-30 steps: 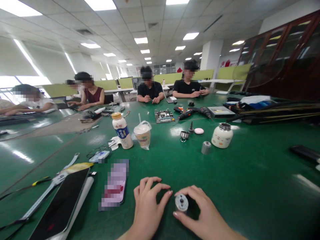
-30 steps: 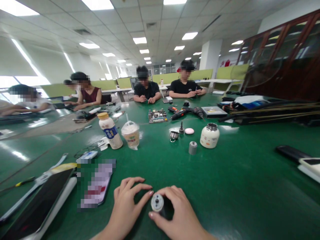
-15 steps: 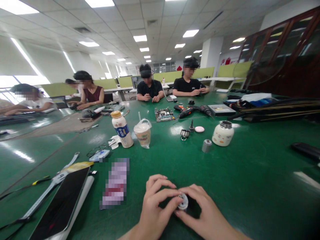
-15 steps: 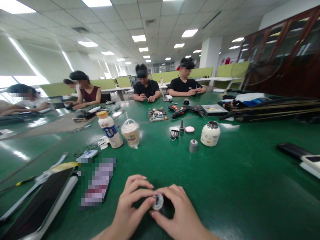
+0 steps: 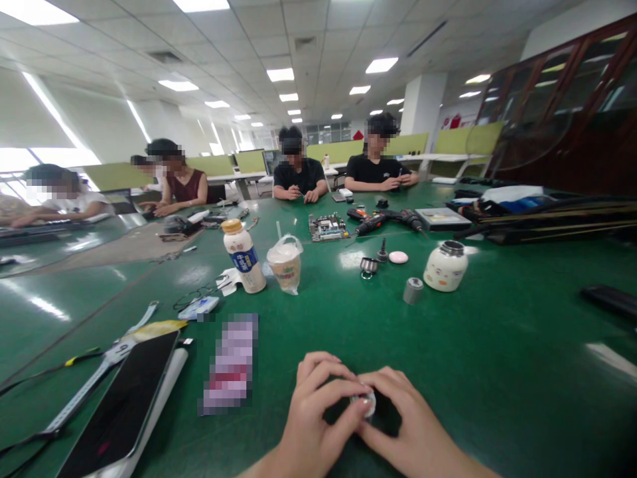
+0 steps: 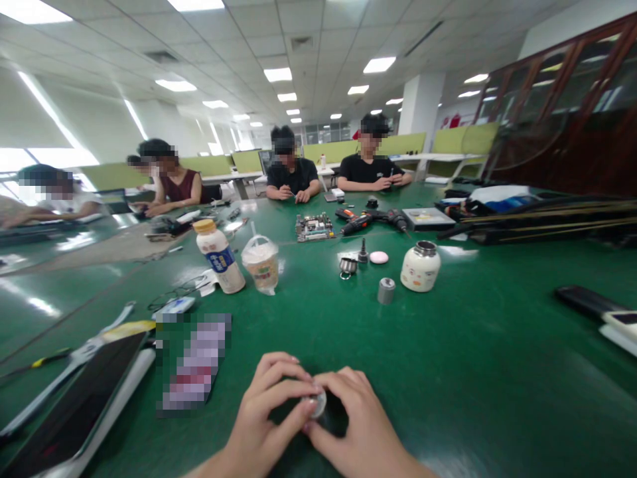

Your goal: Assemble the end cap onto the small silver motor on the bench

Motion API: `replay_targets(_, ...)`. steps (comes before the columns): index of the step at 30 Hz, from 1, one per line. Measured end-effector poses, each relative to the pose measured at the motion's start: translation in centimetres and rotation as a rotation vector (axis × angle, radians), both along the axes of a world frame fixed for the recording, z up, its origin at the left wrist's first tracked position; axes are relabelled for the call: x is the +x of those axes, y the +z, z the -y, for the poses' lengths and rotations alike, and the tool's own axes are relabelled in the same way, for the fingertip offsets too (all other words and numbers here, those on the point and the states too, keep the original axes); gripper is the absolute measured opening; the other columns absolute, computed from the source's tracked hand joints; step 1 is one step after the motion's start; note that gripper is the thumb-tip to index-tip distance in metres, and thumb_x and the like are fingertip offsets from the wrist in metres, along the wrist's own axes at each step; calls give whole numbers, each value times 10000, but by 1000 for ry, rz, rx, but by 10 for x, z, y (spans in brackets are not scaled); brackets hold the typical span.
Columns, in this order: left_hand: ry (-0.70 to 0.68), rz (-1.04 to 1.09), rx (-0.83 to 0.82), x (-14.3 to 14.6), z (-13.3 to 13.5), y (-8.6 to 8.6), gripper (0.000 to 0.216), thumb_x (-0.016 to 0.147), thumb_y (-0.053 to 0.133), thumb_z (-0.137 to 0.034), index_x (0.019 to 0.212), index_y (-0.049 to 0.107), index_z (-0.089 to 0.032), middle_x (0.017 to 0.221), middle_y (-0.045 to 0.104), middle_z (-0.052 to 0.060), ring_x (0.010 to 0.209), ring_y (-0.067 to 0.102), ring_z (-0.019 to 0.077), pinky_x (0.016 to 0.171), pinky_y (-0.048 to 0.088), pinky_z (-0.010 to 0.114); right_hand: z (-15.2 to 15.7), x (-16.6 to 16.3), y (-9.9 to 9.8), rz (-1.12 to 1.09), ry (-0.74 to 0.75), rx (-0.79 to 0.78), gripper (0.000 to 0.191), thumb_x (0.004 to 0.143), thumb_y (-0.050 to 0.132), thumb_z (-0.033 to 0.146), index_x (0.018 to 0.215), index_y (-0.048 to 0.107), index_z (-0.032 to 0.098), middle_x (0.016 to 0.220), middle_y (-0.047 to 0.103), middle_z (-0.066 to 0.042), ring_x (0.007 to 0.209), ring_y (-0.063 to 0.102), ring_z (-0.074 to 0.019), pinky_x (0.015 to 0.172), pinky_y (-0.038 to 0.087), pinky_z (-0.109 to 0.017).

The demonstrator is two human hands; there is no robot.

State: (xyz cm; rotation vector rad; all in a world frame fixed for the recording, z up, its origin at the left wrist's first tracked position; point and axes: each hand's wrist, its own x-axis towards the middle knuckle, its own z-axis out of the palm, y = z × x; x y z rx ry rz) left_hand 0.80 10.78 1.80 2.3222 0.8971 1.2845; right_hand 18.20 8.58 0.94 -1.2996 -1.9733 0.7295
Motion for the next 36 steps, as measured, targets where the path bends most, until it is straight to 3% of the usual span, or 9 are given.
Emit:
replay_targets(22, -29, 43, -113, 1, -1, -1, 109, 894, 616, -183, 948, 702, -221, 891, 701, 46, 950, 557, 213, 863, 460, 371, -1, 1, -2, 11, -10, 21, 223, 792, 657, 192, 1006, 623, 243, 937, 657, -26, 887, 574, -219, 799, 457, -358)
replay_targets(31, 2, 25, -45, 2, 0, 0, 176, 817, 680, -177, 983, 709, -229, 941, 695, 62, 966, 556, 228, 861, 482, 384, -1, 0, -2, 14, -7, 32, 258, 774, 626, 135, 1008, 627, 245, 957, 660, -29, 895, 587, -217, 798, 468, -350)
replay_targets(36, 7, 45, -133, 3, 2, 2, 185, 804, 670, -143, 941, 736, -249, 962, 682, 57, 991, 546, 232, 873, 479, 396, -1, 1, 0, 5, 6, 6, 217, 791, 628, 147, 982, 627, 248, 966, 659, -16, 914, 581, -214, 814, 456, -352)
